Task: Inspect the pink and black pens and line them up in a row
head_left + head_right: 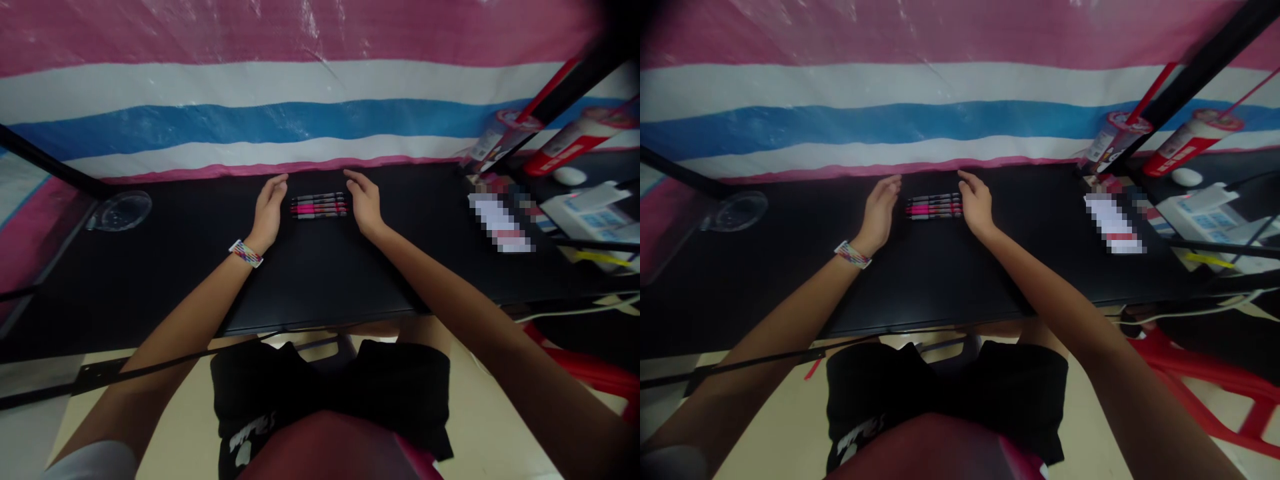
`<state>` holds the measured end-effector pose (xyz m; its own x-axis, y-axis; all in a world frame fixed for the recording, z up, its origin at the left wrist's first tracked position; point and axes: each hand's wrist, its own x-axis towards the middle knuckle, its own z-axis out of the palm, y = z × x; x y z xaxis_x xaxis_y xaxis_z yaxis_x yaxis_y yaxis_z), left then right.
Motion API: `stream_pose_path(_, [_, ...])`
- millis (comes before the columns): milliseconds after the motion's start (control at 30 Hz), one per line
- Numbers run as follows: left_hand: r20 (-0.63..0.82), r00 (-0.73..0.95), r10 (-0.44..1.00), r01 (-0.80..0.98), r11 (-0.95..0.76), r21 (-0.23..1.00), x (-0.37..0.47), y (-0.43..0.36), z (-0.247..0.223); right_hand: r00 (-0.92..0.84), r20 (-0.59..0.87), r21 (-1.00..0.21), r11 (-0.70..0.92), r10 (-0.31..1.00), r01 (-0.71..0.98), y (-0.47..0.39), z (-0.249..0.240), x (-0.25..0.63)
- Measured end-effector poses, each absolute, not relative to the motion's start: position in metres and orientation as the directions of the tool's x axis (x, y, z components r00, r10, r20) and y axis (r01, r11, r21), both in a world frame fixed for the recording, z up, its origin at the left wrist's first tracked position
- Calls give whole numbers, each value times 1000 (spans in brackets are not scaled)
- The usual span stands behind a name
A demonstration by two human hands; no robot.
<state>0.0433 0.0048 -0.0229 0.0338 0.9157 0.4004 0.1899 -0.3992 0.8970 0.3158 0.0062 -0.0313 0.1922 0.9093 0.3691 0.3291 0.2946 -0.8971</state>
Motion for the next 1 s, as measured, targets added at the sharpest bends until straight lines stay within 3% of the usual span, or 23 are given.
stream_pose_path(300, [275, 106, 956, -61, -270, 961, 65, -1, -26, 181, 224, -974, 225, 958, 13, 15, -50, 297])
stream_pose_path(667, [262, 106, 959, 155, -276, 949, 72, -46, -7, 248, 170, -985, 174, 954, 3, -26, -38, 286])
stream_pose_path(867, [260, 98, 961, 110, -270, 957, 74, -69, -4, 204, 174, -984, 163, 964, 68, -53, -34, 285])
stream_pose_path(1000, [250, 117, 961, 169, -267, 949, 68, -73, -2, 177, 294, -950, 266, 939, 162, -72, -21, 291])
